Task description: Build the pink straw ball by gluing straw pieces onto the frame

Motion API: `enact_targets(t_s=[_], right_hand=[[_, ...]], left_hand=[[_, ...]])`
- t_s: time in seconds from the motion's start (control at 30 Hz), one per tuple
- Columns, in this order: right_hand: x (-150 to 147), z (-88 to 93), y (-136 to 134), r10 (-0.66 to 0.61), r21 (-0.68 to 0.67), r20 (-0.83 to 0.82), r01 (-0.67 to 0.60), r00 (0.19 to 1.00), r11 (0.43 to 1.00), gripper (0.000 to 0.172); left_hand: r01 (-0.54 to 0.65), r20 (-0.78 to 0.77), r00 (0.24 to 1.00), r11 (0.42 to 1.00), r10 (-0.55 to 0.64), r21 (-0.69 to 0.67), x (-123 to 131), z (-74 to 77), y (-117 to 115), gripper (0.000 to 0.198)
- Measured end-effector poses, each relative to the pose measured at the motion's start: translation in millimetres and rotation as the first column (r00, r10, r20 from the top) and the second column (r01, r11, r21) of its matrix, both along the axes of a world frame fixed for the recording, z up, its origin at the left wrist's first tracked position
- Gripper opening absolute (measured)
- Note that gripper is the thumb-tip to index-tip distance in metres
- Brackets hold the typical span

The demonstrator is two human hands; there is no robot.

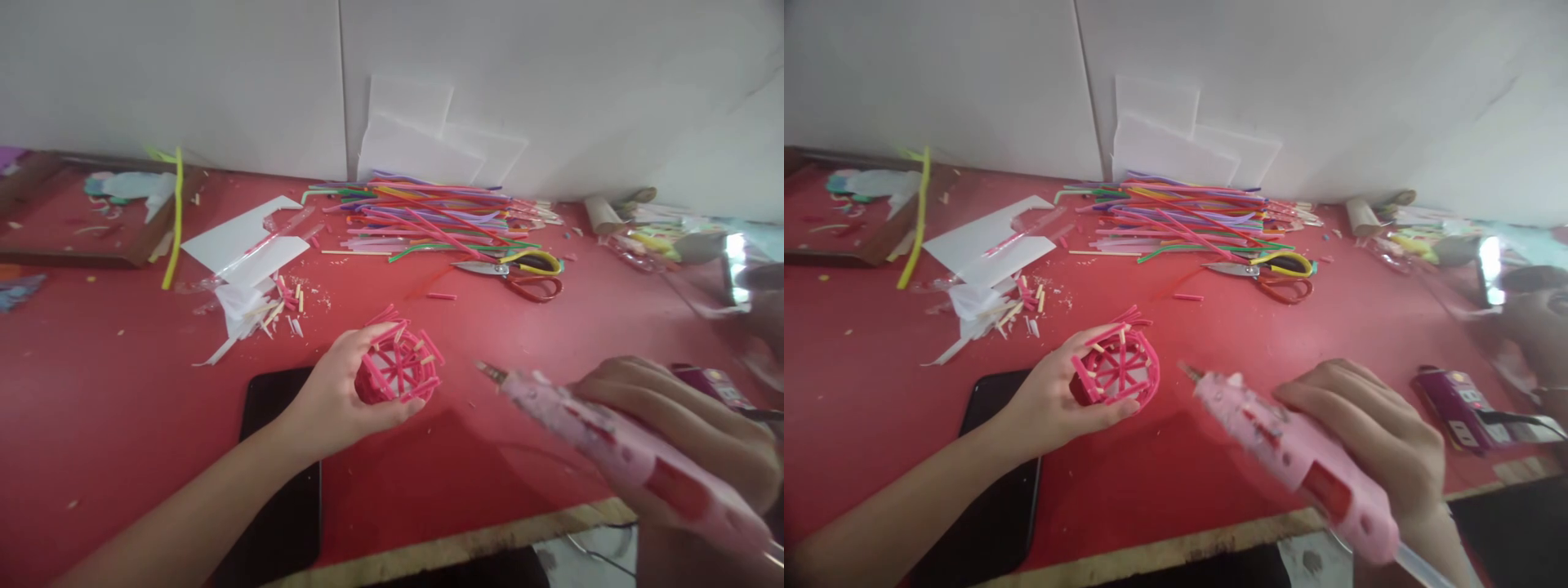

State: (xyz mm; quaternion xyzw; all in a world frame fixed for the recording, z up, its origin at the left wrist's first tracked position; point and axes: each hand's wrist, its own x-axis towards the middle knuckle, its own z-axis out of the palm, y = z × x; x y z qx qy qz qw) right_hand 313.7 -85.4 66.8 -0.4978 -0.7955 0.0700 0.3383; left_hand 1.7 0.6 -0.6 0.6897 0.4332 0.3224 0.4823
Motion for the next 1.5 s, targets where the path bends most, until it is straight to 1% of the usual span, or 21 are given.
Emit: enact_targets(t_s=[0.03, 0.1, 0.2, 0.3, 0.4, 0.47, 0.53, 0.6, 0.7, 0.73, 0.77, 0.8, 0.87, 0.97, 1.03, 1.13, 1.27, 1.3, 1.4, 1.43, 1.5], right_hand=[[8, -4.1, 1, -0.038, 0.035, 0.047, 0.036, 0.998, 0.999, 0.036], [22, -15.2, 7, -0.123, 0.056, 0.209, 0.114, 0.97, 0.992, 0.038], [32, -36.1, 16, -0.151, -0.07, 0.437, 0.201, 0.887, 0.977, 0.042], [36, -54.8, 26, -0.12, -0.179, 0.495, 0.236, 0.861, 0.955, 0.045], [38, -61.8, 33, -0.089, -0.251, 0.486, 0.237, 0.869, 0.938, 0.047], [38, -57.4, 38, -0.053, -0.31, 0.481, 0.227, 0.875, 0.923, 0.05], [36, -46.6, 43, -0.012, -0.343, 0.493, 0.207, 0.87, 0.916, 0.049], [28, -32.1, 52, -0.031, -0.309, 0.515, 0.22, 0.856, 0.925, 0.042], [7, -12.3, 73, -0.163, -0.186, 0.515, 0.295, 0.842, 0.937, 0.032], [-2, -8.2, 83, -0.155, -0.171, 0.513, 0.277, 0.845, 0.946, 0.031], [-10, -5.8, 94, -0.094, -0.192, 0.526, 0.226, 0.845, 0.955, 0.03], [-18, -5.2, 106, -0.017, -0.231, 0.552, 0.173, 0.834, 0.957, 0.029], [-29, -8.3, 129, 0.066, -0.264, 0.595, 0.117, 0.801, 0.957, 0.025], [-36, -16.5, 156, 0.098, -0.266, 0.617, 0.089, 0.781, 0.96, 0.018], [-37, -19.7, 168, 0.133, -0.279, 0.62, 0.059, 0.773, 0.958, 0.021], [-39, -19.6, 177, 0.205, -0.323, 0.607, 0.002, 0.768, 0.946, 0.027], [-46, -16.7, 183, 0.255, -0.398, 0.574, -0.007, 0.778, 0.918, 0.01], [-48, -15.6, 185, 0.257, -0.412, 0.561, -0.003, 0.787, 0.911, 0.009], [-53, -7.2, 187, 0.218, -0.411, 0.516, 0.016, 0.829, 0.912, 0.009], [-56, -2.0, 186, 0.185, -0.383, 0.491, 0.02, 0.851, 0.923, 0.009], [-63, 12.1, 177, 0.145, -0.31, 0.371, -0.025, 0.917, 0.95, 0.012]], left_hand=[[0.005, 0.0, 1.0, 1.0, -0.005, 0.002, 0, 0.6, 0, 0.079], [0.019, -0.005, 1.0, 1.0, -0.019, 0.006, 0, 2.8, 1, 0.078], [0.088, -0.048, 0.995, 0.996, -0.087, 0.023, -1, 8.1, 2, 0.076], [0.181, -0.093, 0.98, 0.982, -0.175, 0.062, -3, 13.1, 2, 0.076], [0.25, -0.11, 0.964, 0.967, -0.243, 0.054, -4, 15.4, 2, 0.075], [0.285, -0.111, 0.954, 0.958, -0.279, 0.04, -5, 15.4, 2, 0.076], [0.3, -0.109, 0.949, 0.953, -0.294, 0.042, -5, 14.9, 2, 0.077], [0.295, -0.099, 0.952, 0.954, -0.289, 0.052, -5, 14.8, 2, 0.076], [0.282, -0.055, 0.959, 0.958, -0.279, 0.053, -4, 15.3, 1, 0.072], [0.282, -0.044, 0.959, 0.958, -0.28, 0.056, -4, 15.5, 1, 0.071], [0.285, -0.041, 0.958, 0.957, -0.283, 0.059, -4, 15.5, 1, 0.07], [0.291, -0.047, 0.956, 0.955, -0.288, 0.065, -4, 15.4, 1, 0.07], [0.302, -0.071, 0.952, 0.95, -0.297, 0.079, -5, 14.5, 1, 0.071], [0.299, -0.099, 0.952, 0.948, -0.289, 0.107, -6, 12.5, 1, 0.071], [0.269, -0.103, 0.961, 0.954, -0.257, 0.133, -6, 11.3, 1, 0.07], [0.226, -0.104, 0.972, 0.962, -0.212, 0.153, -5, 10.4, 2, 0.073], [0.21, -0.117, 0.974, 0.967, -0.195, 0.14, -4, 8.9, 2, 0.074], [0.206, -0.118, 0.975, 0.969, -0.19, 0.136, -4, 8.2, 3, 0.074], [0.173, -0.114, 0.981, 0.978, -0.159, 0.118, -3, 6.3, 2, 0.074], [0.158, -0.112, 0.983, 0.981, -0.145, 0.113, -3, 6.0, 2, 0.074], [0.131, -0.111, 0.987, 0.985, -0.119, 0.108, -2, 6.3, 1, 0.076]])
